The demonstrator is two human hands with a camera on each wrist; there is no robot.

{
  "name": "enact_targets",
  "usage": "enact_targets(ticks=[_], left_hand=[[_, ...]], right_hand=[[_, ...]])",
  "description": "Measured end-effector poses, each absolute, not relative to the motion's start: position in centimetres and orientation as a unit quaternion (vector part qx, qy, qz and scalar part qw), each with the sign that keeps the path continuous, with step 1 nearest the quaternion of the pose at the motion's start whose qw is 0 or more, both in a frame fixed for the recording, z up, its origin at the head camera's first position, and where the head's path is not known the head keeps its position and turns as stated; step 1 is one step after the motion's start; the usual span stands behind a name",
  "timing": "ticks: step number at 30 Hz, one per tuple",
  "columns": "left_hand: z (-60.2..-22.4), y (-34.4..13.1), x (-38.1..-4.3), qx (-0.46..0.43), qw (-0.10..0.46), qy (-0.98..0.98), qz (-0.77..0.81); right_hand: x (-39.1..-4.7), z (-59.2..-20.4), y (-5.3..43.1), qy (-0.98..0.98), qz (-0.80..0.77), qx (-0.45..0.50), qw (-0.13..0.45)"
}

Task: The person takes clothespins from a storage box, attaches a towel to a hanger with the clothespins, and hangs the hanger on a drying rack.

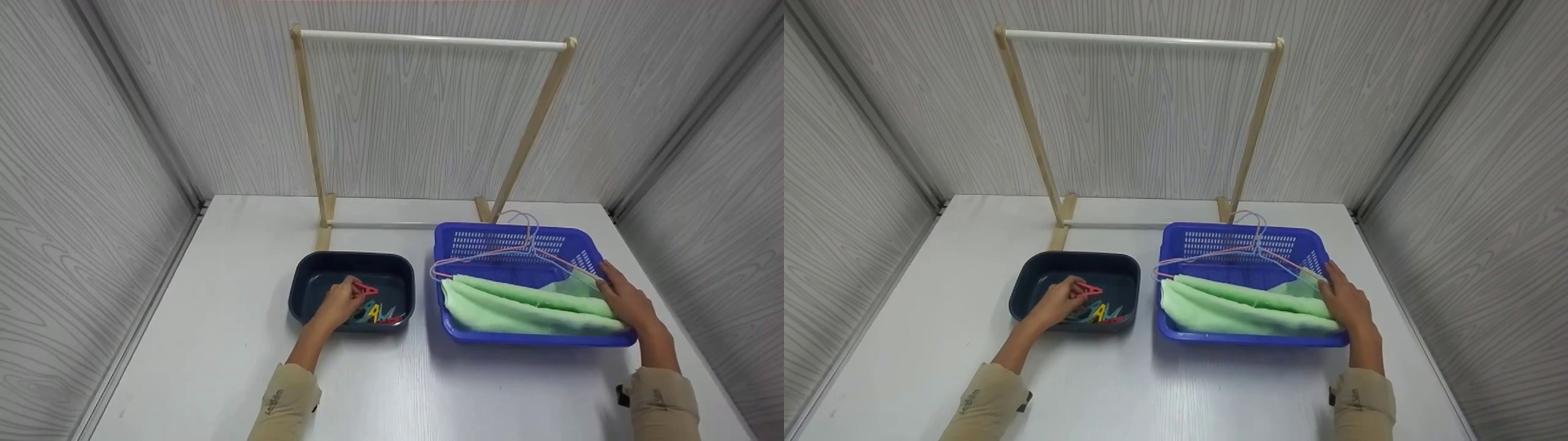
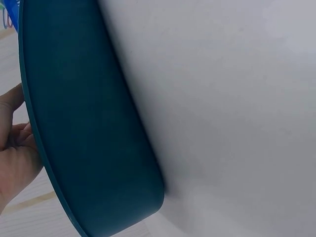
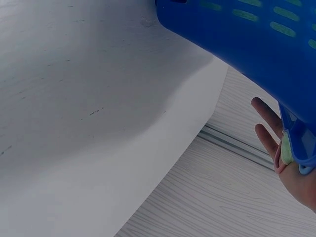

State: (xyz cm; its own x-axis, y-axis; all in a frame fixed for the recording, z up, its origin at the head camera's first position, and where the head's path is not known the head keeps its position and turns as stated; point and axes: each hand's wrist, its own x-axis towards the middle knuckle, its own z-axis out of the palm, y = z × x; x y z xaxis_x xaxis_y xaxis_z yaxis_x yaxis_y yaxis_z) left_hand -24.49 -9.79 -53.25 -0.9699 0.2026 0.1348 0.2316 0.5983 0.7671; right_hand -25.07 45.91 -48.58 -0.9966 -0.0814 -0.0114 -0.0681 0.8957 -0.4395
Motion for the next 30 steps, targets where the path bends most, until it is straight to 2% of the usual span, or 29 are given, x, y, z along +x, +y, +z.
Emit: enact_targets(ticks=[10,17,23,30], left_hand=[[-53.2,-9.9,-24.4,-0.102,0.001,-0.899,-0.427],[-53.2,-9.6,-24.6,-0.089,0.007,-0.952,-0.292],[-53.7,-9.3,-25.1,-0.091,-0.021,-0.968,-0.234],[-54.3,-8.9,-25.5,-0.091,0.011,-0.977,-0.194]], right_hand=[[-25.0,-48.5,45.9,0.974,-0.223,-0.034,0.018],[-25.0,-48.5,45.9,0.972,-0.232,-0.036,0.017],[-25.1,-48.5,45.9,0.971,-0.234,-0.038,0.015],[-24.9,-48.5,45.9,0.972,-0.232,-0.032,0.025]])
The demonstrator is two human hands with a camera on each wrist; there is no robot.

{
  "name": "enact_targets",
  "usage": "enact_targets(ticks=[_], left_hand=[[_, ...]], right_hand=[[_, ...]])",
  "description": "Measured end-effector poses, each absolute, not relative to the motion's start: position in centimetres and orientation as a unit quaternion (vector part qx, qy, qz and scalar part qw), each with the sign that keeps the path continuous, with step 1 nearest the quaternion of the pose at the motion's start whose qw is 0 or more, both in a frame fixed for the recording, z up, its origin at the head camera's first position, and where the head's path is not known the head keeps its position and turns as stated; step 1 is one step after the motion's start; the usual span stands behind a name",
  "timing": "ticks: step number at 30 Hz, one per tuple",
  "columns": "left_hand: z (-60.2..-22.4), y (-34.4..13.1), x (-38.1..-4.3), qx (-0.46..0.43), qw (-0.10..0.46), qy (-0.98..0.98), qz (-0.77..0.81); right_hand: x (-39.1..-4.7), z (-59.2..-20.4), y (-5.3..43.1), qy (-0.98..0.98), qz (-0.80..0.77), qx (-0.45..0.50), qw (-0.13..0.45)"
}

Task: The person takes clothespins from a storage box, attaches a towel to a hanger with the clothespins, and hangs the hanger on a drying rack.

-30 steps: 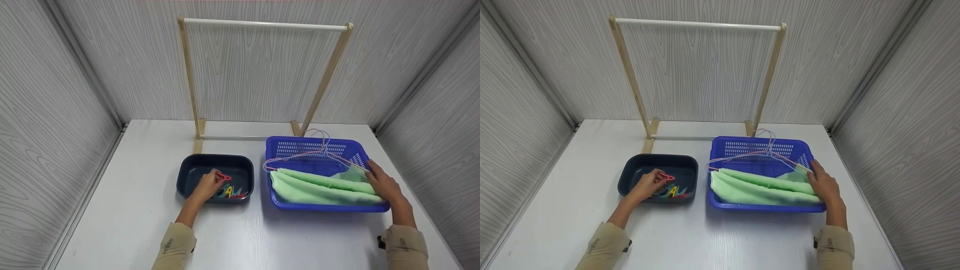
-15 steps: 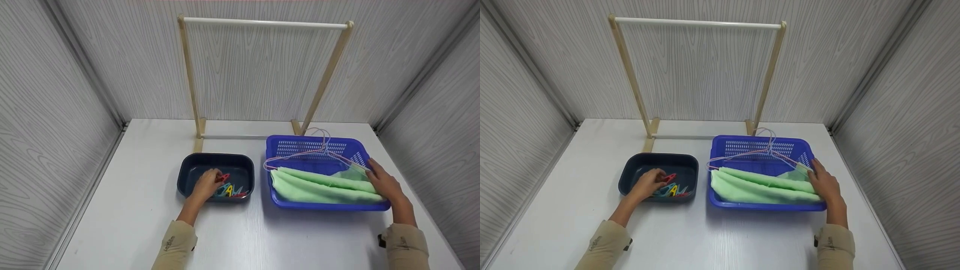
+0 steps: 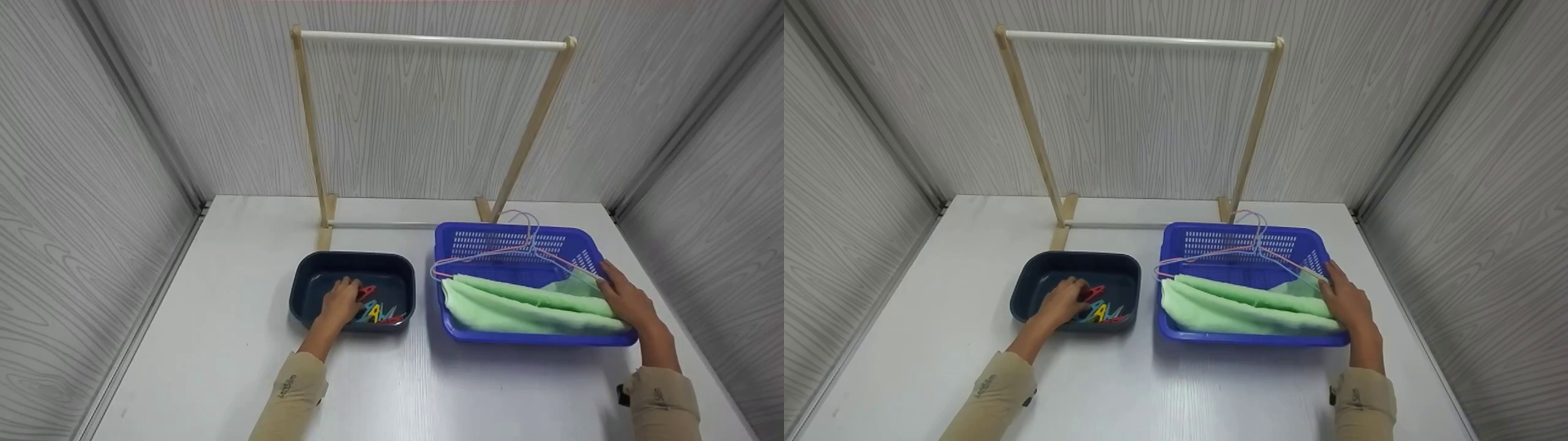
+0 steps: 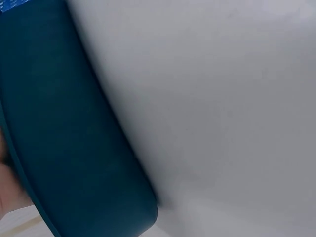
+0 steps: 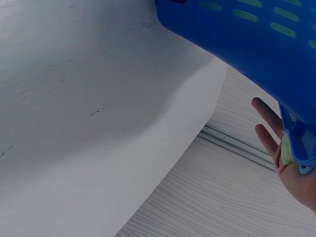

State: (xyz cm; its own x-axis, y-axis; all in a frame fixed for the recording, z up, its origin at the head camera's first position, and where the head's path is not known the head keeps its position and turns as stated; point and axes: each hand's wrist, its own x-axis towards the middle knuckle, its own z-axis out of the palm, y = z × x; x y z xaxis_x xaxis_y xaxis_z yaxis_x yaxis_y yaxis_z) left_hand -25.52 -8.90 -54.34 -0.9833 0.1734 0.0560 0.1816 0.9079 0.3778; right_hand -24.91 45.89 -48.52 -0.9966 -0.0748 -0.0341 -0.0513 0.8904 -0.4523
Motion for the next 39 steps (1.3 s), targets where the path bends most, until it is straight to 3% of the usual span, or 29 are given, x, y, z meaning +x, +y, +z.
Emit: enact_targets(ticks=[6,15,33,39], left_hand=[[-54.75,-8.73,-25.91,-0.080,0.028,-0.980,-0.177],[-54.91,-8.48,-26.51,-0.054,-0.004,-0.981,-0.184],[-54.83,-8.77,-26.35,-0.027,-0.008,-0.982,-0.186],[-54.76,-9.19,-26.18,-0.017,0.023,-0.973,-0.227]], right_hand=[[-24.93,-48.58,45.87,0.972,-0.230,-0.030,0.023],[-25.09,-48.47,45.80,0.971,-0.233,-0.038,0.019],[-25.03,-48.49,45.82,0.973,-0.229,-0.033,0.024],[-25.04,-48.55,45.86,0.973,-0.228,-0.033,0.023]])
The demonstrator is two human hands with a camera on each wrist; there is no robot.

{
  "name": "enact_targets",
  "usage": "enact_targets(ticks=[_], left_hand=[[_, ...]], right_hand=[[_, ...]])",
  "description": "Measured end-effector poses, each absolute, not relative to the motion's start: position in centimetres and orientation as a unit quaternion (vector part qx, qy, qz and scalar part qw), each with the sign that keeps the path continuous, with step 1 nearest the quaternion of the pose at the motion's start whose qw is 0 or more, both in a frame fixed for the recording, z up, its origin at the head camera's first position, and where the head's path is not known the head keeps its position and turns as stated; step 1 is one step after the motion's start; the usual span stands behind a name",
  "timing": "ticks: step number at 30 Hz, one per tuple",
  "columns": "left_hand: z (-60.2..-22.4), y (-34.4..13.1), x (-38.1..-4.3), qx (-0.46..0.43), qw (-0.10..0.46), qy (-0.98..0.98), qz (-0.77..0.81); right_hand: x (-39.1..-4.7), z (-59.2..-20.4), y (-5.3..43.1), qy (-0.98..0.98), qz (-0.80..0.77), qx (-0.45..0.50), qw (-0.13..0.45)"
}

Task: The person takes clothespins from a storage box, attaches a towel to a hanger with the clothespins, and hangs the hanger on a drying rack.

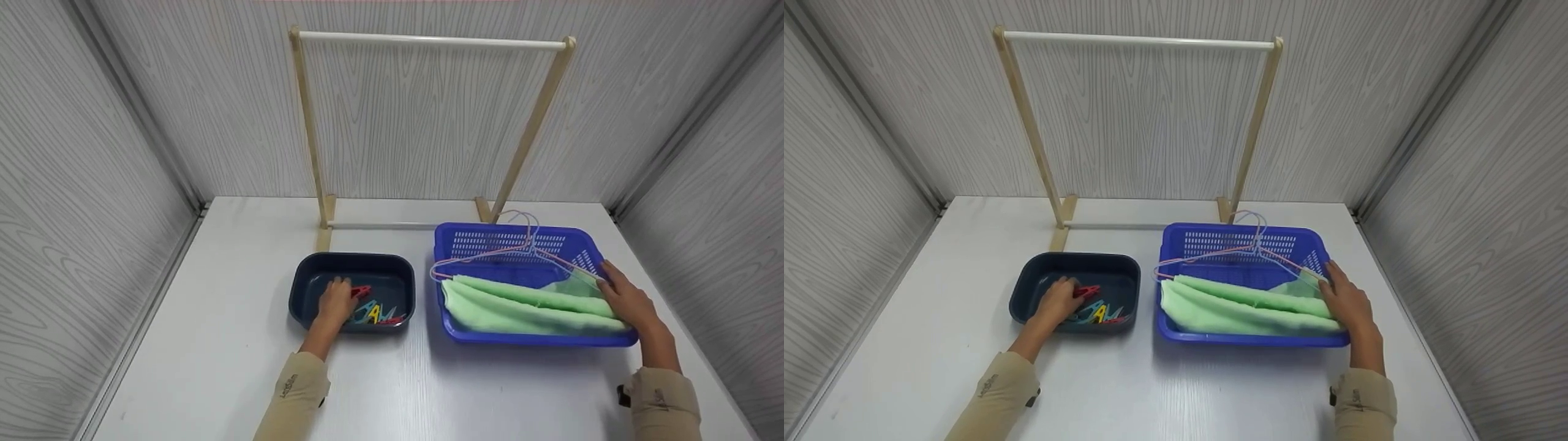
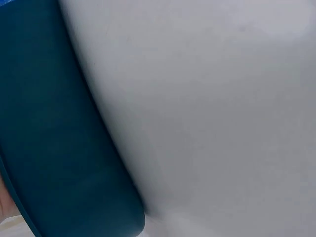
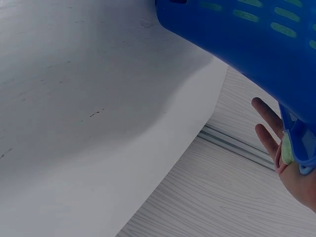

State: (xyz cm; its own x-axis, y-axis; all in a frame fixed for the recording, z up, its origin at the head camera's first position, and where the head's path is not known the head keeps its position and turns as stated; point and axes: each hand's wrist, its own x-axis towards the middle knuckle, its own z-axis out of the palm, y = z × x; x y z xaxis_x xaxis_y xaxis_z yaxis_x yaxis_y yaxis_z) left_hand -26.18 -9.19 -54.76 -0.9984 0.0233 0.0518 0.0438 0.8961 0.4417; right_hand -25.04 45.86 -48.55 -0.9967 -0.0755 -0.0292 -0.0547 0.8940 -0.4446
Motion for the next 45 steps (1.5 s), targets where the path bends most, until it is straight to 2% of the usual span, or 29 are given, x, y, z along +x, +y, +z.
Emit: enact_targets(ticks=[7,13,21,34,37,39,45], left_hand=[[-54.8,-9.4,-26.1,-0.028,0.098,-0.935,-0.341],[-54.9,-9.3,-26.2,-0.041,0.140,-0.889,-0.435],[-54.5,-9.3,-26.0,-0.048,0.134,-0.847,-0.511],[-54.2,-9.2,-25.3,0.000,0.135,-0.825,-0.549],[-54.1,-9.1,-25.3,-0.004,0.133,-0.822,-0.554],[-54.0,-9.1,-25.3,-0.005,0.131,-0.821,-0.556],[-54.0,-9.2,-25.2,-0.013,0.135,-0.825,-0.548]], right_hand=[[-25.1,-48.6,45.8,0.973,-0.227,-0.033,0.024],[-25.1,-48.7,45.6,0.973,-0.230,-0.028,0.026],[-25.2,-48.5,45.5,0.971,-0.233,-0.037,0.021],[-25.0,-48.5,45.5,0.973,-0.230,-0.033,0.013],[-24.9,-48.7,45.5,0.971,-0.235,-0.031,-0.017],[-24.7,-48.9,45.4,0.968,-0.242,-0.035,-0.059],[-24.3,-49.7,45.1,0.936,-0.249,-0.055,-0.243]])
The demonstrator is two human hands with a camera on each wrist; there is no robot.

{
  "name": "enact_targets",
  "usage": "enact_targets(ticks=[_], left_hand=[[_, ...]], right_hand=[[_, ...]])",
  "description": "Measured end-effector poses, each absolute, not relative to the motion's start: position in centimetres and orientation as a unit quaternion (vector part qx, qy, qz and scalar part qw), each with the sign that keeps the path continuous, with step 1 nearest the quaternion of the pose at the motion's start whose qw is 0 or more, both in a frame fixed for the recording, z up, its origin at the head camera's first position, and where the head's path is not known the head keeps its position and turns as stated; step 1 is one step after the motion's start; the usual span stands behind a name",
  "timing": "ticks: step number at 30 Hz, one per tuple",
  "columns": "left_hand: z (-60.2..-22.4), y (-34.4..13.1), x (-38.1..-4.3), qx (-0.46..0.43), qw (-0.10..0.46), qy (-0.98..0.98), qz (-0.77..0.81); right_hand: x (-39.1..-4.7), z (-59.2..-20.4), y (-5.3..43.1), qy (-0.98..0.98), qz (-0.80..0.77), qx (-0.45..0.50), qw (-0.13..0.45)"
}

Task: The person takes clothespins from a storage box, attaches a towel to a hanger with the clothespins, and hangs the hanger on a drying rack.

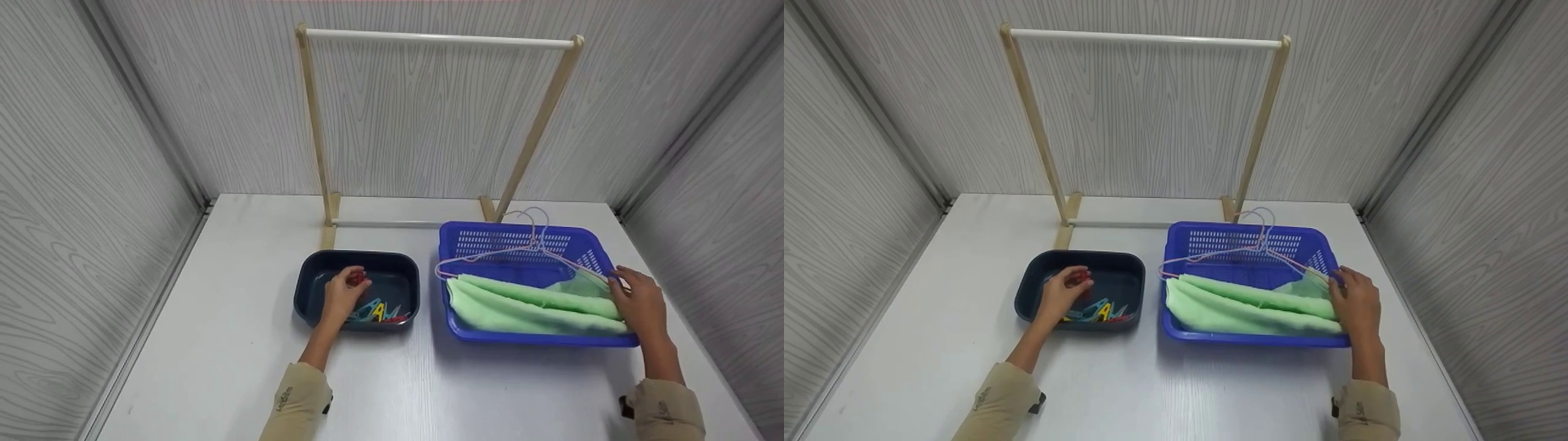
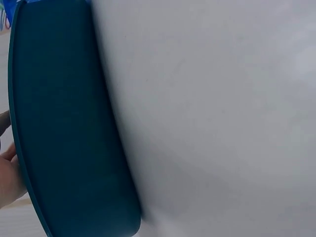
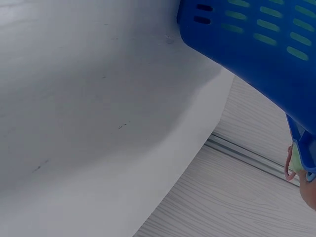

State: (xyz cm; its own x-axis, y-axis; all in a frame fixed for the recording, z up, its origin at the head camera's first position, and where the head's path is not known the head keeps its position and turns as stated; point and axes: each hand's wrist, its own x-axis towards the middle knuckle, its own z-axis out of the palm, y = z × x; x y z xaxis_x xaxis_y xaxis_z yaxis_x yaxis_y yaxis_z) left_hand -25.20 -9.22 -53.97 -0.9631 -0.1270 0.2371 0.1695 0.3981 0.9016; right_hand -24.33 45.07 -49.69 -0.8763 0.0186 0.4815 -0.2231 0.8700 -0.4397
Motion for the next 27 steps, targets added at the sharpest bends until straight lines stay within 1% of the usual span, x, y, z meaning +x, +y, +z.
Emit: enact_targets(ticks=[3,5,6,8,14,17,22,27], left_hand=[[-53.9,-9.3,-25.2,-0.020,0.137,-0.826,-0.546],[-53.9,-9.3,-25.1,-0.021,0.138,-0.826,-0.546],[-53.9,-9.3,-25.1,-0.022,0.140,-0.826,-0.545],[-53.9,-9.3,-25.1,-0.022,0.140,-0.824,-0.548],[-53.8,-9.3,-25.1,-0.023,0.138,-0.820,-0.556],[-53.8,-9.3,-25.1,-0.027,0.136,-0.817,-0.559],[-53.6,-9.1,-25.1,-0.031,0.132,-0.807,-0.574],[-53.2,-9.1,-25.0,-0.035,0.128,-0.806,-0.577]], right_hand=[[-24.0,-49.8,44.9,-0.914,0.247,0.065,0.316],[-23.6,-49.8,44.7,-0.905,0.249,0.074,0.338],[-23.4,-49.8,44.6,-0.904,0.249,0.079,0.339],[-22.9,-49.8,44.4,-0.910,0.246,0.081,0.322],[-22.1,-49.4,43.8,-0.943,0.224,0.076,0.236],[-21.9,-49.1,43.8,-0.950,0.213,0.077,0.213],[-21.6,-49.0,43.9,-0.949,0.210,0.077,0.223],[-20.9,-49.1,44.0,-0.939,0.235,0.028,0.252]])
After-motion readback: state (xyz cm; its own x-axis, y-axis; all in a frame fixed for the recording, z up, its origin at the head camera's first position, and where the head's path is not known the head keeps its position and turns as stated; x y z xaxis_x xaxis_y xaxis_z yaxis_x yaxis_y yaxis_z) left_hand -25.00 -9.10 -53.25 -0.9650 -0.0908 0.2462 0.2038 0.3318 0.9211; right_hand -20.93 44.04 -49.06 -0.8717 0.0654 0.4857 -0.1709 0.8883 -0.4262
